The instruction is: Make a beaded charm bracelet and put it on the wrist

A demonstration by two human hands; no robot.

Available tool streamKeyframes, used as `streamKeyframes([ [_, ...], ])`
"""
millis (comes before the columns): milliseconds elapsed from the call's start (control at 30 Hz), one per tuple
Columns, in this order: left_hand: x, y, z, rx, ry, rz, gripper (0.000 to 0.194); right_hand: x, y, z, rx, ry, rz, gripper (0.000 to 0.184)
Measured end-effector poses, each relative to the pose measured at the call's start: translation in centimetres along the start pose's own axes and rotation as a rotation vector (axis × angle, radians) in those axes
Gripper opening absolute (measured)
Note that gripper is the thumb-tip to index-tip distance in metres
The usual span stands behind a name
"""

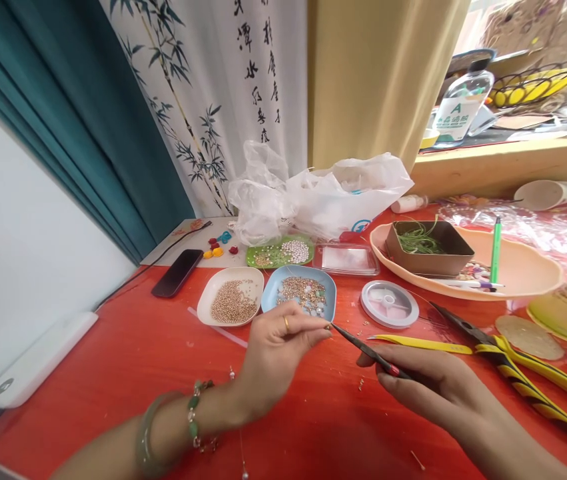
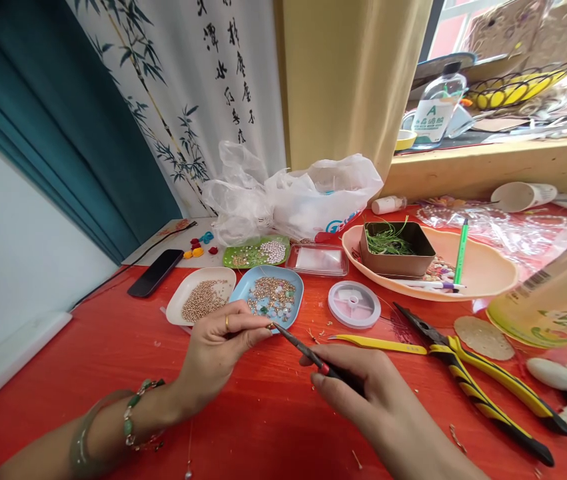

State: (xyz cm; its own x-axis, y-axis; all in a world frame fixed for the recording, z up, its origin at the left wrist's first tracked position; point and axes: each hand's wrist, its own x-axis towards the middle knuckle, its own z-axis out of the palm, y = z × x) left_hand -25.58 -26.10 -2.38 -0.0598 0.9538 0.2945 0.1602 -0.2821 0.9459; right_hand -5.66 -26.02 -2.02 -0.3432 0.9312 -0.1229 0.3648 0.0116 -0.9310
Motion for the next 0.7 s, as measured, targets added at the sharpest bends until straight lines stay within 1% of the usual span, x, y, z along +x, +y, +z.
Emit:
streamKeyframes([
  [167, -0.2, 0.6, 0.2, -0.001, 0.027, -0.023, 0.009, 0.1, -0.2, 0.3, -0.292, 0.018, -0.309, 0.023],
  [300, -0.4, 1.0, 0.3, -0.031, 0.036, -0.039, 0.007, 0.4, 0.7, 0.5, -0.525, 0.155, -0.562, 0.025],
  [367, -0.4, 1.0, 0.3, -0.045, 0.025, -0.03, 0.006, 0.4, 1.1, 0.5, -0.575, 0.189, -0.64, 0.027],
  [467, -0.2, 0.9, 0.1, -0.044, 0.0, -0.066, 0.004, 0.4, 1.1, 0.4, -0.56, 0.169, -0.666, 0.025],
  [567, 0.2, 0.9, -0.2, -0.062, -0.006, -0.125, 0.01, 0.4, 0.8, 0.3, -0.521, 0.176, -0.615, 0.023],
  [633, 0.4, 1.0, -0.4, -0.049, -0.045, -0.088, 0.009, 0.4, 0.7, 0.2, -0.507, 0.179, -0.594, 0.023],
  [700, 0.6, 1.1, -0.6, -0.012, -0.107, -0.036, 0.007, 0.5, 0.9, 0.1, -0.505, 0.168, -0.614, 0.022],
])
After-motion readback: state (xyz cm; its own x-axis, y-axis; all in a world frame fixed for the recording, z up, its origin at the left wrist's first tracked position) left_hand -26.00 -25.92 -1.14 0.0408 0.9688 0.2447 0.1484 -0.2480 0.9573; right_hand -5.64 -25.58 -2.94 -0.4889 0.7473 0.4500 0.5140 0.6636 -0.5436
